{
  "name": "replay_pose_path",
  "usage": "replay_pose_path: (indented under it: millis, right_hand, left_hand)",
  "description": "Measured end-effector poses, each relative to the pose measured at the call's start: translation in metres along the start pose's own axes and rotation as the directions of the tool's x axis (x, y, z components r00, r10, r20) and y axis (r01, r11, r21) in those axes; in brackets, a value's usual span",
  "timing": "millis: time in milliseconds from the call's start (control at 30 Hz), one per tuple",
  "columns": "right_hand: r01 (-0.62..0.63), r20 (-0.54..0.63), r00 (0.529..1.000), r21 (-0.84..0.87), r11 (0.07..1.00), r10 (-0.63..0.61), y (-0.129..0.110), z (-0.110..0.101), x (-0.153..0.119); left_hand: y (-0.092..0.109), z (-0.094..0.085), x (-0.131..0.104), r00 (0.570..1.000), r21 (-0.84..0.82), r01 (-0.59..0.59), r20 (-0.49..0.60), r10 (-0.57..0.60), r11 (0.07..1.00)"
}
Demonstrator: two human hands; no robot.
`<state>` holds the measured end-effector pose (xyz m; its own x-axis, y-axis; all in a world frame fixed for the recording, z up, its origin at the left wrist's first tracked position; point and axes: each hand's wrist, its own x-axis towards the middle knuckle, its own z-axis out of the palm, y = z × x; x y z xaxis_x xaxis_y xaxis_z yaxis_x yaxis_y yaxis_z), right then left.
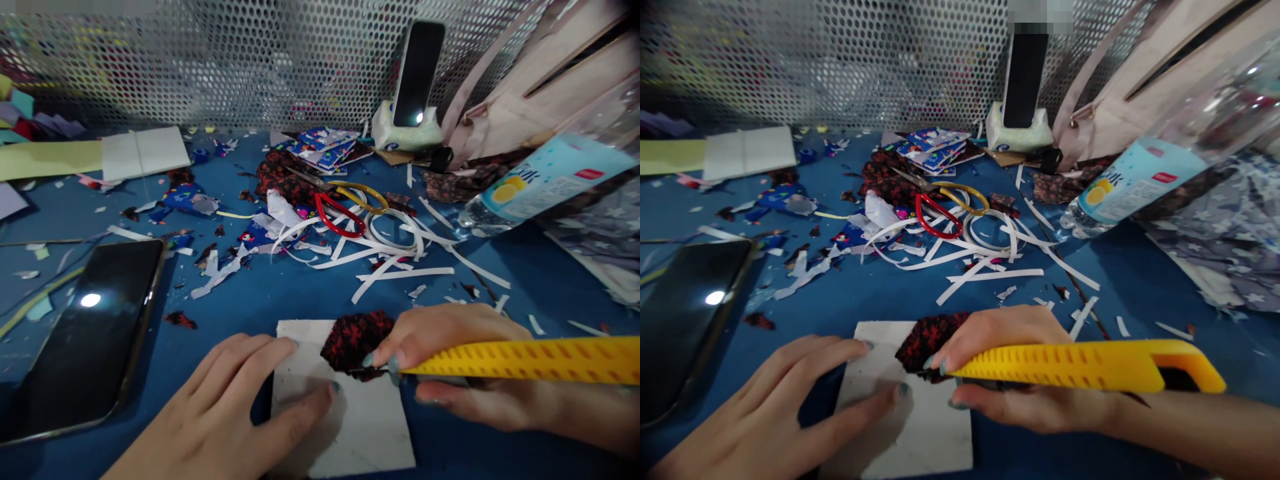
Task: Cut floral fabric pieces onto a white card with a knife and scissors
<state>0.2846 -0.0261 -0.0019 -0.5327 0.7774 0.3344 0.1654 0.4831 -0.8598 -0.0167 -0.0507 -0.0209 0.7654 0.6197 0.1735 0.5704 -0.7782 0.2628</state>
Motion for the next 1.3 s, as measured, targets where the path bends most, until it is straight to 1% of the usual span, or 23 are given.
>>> replay_pose_path:
  millis: [67, 200, 267, 500, 667, 733, 800, 867, 933, 1000, 1067, 1167, 1233, 1300]
  right_hand:
    - [-0.007, -0.004, 1.0, 0.024, 1.0, 0.007, 0.0021, 0.0007, -0.0005]
    - [-0.068, -0.044, 0.996, 0.23, 0.971, 0.08, 0.0087, 0.0019, -0.0022]
    - [-0.083, -0.065, 0.992, 0.298, 0.951, 0.107, 0.0095, 0.0025, -0.0021]
    - [-0.116, -0.048, 0.99, 0.264, 0.957, 0.133, 0.0065, 0.0021, 0.0002]
    - [-0.103, -0.047, 0.992, 0.21, 0.972, 0.115, 0.0077, 0.0025, 0.0005]
    - [-0.082, -0.039, 0.995, 0.165, 0.983, 0.09, 0.0066, 0.0024, 0.0012]
    - [-0.035, -0.01, 0.999, 0.091, 0.995, 0.036, 0.0046, 0.0018, 0.002]
    - [0.017, 0.019, 1.0, 0.021, 1.0, -0.018, 0.003, 0.0009, 0.0024]
    - [0.034, 0.033, 0.999, -0.003, 0.999, -0.034, 0.0029, 0.0002, 0.0019]
    - [0.002, 0.016, 1.0, 0.042, 0.999, -0.003, 0.0046, 0.0001, 0.0005]
    - [-0.048, -0.024, 0.998, 0.152, 0.987, 0.053, 0.0071, 0.0006, -0.0013]
    - [-0.084, -0.071, 0.991, 0.306, 0.948, 0.111, 0.0097, 0.0016, -0.0032]
    - [-0.093, -0.067, 0.99, 0.328, 0.94, 0.121, 0.0101, 0.0019, -0.0035]
    - [-0.104, -0.053, 0.991, 0.299, 0.949, 0.125, 0.0099, 0.0018, -0.0033]
  left_hand:
    - [0.0008, -0.0008, 0.0005, 1.0, -0.004, 0.009, -0.002, -0.009, 1.0]
    - [0.0026, -0.0012, 0.0014, 0.999, -0.004, 0.032, -0.026, -0.032, 0.999]
    - [0.0032, -0.001, 0.0015, 0.999, -0.003, 0.037, -0.032, -0.037, 0.999]
    - [0.0042, -0.0007, 0.0014, 0.999, -0.017, 0.037, -0.015, -0.037, 0.999]
    - [0.0031, 0.0008, 0.0017, 0.998, -0.013, 0.055, -0.025, -0.056, 0.998]
    - [0.0012, 0.0017, 0.0017, 0.999, -0.01, 0.013, -0.049, -0.013, 1.0]
    - [-0.0006, 0.0023, 0.0014, 0.997, -0.012, -0.039, -0.07, 0.038, 0.999]
    - [-0.0016, 0.0025, 0.0009, 0.999, -0.01, -0.019, -0.048, 0.019, 1.0]
    - [-0.0022, 0.0023, 0.0005, 1.0, -0.003, 0.012, -0.016, -0.012, 1.0]
    - [-0.0026, 0.0018, 0.0005, 0.999, -0.003, -0.029, -0.027, 0.029, 1.0]
    - [-0.0024, 0.0006, 0.0011, 0.998, -0.001, -0.056, -0.036, 0.056, 0.998]
    - [-0.0007, -0.0026, 0.0024, 1.0, 0.005, 0.0, -0.001, 0.0, 1.0]
    - [0.0004, -0.0043, 0.0031, 1.0, 0.005, 0.018, 0.009, -0.019, 1.0]
    - [0.0003, -0.0045, 0.0032, 1.0, 0.007, 0.014, 0.009, -0.014, 1.0]
